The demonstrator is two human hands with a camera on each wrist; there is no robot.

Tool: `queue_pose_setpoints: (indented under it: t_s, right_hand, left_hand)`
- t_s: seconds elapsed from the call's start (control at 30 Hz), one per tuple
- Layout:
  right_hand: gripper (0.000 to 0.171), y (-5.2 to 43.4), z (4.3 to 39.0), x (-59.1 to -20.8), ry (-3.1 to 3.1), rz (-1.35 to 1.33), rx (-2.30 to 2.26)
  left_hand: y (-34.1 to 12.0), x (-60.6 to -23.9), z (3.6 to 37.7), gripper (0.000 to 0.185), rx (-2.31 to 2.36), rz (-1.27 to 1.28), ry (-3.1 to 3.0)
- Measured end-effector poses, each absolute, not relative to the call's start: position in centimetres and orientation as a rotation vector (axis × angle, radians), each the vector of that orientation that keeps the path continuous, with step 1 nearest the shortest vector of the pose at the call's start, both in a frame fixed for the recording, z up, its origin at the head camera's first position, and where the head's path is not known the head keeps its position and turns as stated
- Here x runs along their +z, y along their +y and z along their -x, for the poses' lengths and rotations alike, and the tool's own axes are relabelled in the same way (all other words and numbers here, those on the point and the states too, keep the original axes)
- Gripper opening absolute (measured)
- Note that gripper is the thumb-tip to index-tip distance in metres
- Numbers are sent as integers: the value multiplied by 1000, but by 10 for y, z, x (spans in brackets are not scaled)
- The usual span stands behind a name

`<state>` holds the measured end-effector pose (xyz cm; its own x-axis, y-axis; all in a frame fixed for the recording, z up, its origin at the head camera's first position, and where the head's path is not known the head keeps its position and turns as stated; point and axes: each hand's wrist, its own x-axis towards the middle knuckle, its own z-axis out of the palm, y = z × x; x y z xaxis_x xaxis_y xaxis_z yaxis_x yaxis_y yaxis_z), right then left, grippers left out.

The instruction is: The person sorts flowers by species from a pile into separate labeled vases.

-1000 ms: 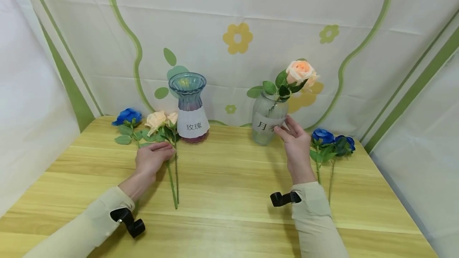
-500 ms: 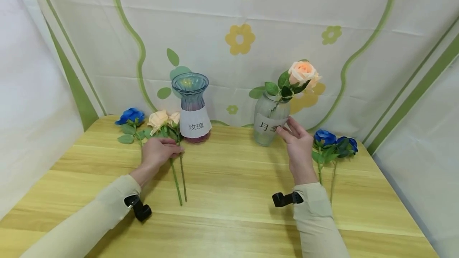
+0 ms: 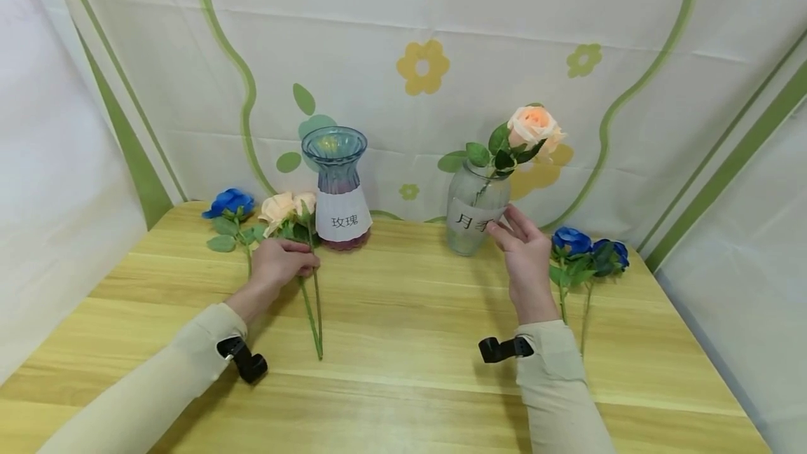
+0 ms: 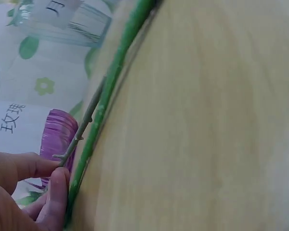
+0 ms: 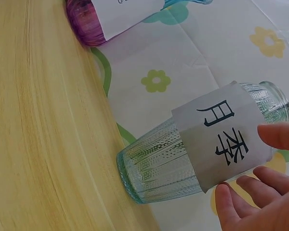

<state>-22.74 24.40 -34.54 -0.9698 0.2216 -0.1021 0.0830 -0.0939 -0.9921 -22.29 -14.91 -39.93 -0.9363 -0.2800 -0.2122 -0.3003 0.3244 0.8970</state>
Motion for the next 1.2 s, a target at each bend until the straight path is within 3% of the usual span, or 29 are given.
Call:
queue_pose_setpoints:
  t_s: [0.37,0.67,0.87,1.2]
  right_hand:
    - [70,243,228,-346,-2094,310,2193]
    - [68,243,228,-348,-2103,311,2179]
    - [69,243,229,-347,-2073,317,2193]
    - [68,244,230,-348,-2074,314,2181]
  left_hand:
    - [-153,-390,213,39,2231,632,2241]
    - [-144,-366,211,22,2710,647,1929]
    - [-127,-347,209,15,2982,555,1757]
    - [-75,-317,207,20,3285,379,1483]
